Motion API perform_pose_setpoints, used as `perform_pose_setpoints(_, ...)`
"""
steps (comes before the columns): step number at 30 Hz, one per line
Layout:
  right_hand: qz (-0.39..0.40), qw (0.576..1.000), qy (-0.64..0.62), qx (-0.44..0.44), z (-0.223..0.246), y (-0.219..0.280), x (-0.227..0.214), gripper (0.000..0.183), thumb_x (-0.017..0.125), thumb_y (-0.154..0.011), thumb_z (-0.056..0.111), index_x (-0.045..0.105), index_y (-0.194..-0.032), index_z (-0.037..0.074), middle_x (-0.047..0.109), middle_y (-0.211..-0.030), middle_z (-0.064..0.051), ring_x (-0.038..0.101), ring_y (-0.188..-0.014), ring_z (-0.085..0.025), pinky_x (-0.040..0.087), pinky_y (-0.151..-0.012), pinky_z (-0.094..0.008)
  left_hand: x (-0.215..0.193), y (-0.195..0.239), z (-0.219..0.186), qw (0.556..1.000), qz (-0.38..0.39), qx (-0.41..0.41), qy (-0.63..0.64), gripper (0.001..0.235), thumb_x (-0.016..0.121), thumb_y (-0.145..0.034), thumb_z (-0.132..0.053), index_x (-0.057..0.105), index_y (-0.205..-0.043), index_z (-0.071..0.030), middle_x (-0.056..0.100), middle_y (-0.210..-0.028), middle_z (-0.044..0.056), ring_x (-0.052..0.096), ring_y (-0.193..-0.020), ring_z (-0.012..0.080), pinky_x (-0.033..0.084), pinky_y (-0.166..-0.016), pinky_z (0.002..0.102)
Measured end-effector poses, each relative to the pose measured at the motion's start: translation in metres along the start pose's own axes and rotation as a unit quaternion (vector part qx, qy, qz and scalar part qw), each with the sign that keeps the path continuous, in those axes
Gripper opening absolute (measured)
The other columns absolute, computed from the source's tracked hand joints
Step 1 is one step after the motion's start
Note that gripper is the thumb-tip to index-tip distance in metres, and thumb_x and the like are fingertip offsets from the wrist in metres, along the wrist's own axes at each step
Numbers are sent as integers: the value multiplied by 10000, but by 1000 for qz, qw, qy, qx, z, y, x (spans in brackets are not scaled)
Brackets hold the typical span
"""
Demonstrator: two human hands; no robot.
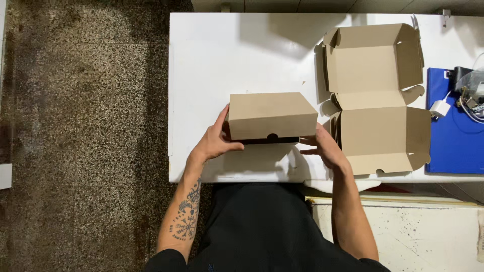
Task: The person repeatedly picks up flat cardboard box blanks, unfolds them, and folds the flaps to form open boxes on a white countertop. They handle the boxes one at a time, placing each completed box aside on the counter.
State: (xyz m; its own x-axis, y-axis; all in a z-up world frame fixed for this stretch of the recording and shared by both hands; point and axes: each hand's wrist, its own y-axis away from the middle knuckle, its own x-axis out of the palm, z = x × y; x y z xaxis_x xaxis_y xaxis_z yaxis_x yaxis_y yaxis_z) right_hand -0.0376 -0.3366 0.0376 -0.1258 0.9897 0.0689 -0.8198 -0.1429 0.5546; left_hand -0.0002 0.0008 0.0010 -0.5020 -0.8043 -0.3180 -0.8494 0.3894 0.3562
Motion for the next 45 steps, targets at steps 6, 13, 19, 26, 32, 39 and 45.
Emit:
perform_pose_setpoints(6, -8, 996, 79, -40, -134, -52, -71, 597, 569, -918, 53, 424, -1497, 66, 571, -1353, -301, 525, -1304, -459, 470, -1042, -632, 2, -15, 34, 991, -37, 89, -95, 1128, 668, -662, 7, 205, -1658, -248, 713, -1103, 231, 687, -974, 418, 527, -779, 476)
perform_pose_setpoints(13, -123, 979, 153, -55, -106, -39, -16, 632, 774, -930, 160, 464, -1471, 52, 603, -1398, -246, 555, -1323, -465, 552, -975, -604, -15, -33, -13, 945, -118, 238, -191, 693, 638, -569, -53, 503, -1245, -133, 464, -1356, 171, 465, -1293, 495, 415, -1113, 548)
perform_pose_setpoints(19, -170, 976, 108, -80, -70, -20, 20, 619, 763, -932, 162, 482, -1459, -3, 553, -1385, -376, 494, -1369, -520, 477, -1062, -627, -37, -98, 38, 982, -97, 161, -35, 512, 669, -771, 9, 407, -1207, -52, 767, -739, 70, 767, -745, 268, 555, -768, 418)
perform_pose_setpoints(26, -166, 980, 82, -78, -78, -21, 19, 605, 764, -951, 201, 491, -1460, 21, 561, -1395, -336, 497, -1384, -477, 507, -1040, -585, -46, -75, -82, 973, -93, -89, 189, 1211, 184, -822, -933, 82, -1673, -77, 65, -1711, 258, 77, -1547, 513, 88, -1205, 699)
perform_pose_setpoints(32, -181, 975, 74, -108, -93, -27, 15, 570, 756, -967, 208, 510, -1440, 5, 581, -1355, -340, 536, -1336, -469, 509, -1022, -580, -36, -92, -26, 944, -215, -136, 211, 1148, 233, -866, -907, 188, -1609, -34, 247, -1564, 319, 305, -1427, 503, 258, -1084, 666)
perform_pose_setpoints(39, -208, 963, 66, -157, -118, -34, 9, 456, 715, -1012, 192, 574, -1399, -3, 658, -1241, -270, 630, -1190, -368, 528, -979, -544, -15, -89, 120, 910, -396, -40, 115, 498, 582, -1016, -594, 560, -1012, -96, 652, -878, 152, 687, -677, 232, 577, -476, 258)
perform_pose_setpoints(45, -228, 949, 113, -185, -129, -44, -1, 292, 632, -1074, 191, 679, -1301, 14, 714, -1143, -224, 682, -1105, -329, 535, -963, -499, 41, -10, 94, 970, -185, -109, 111, 664, 821, -859, -554, 526, -1253, -109, 742, -860, 160, 707, -542, 212, 536, -529, 307)
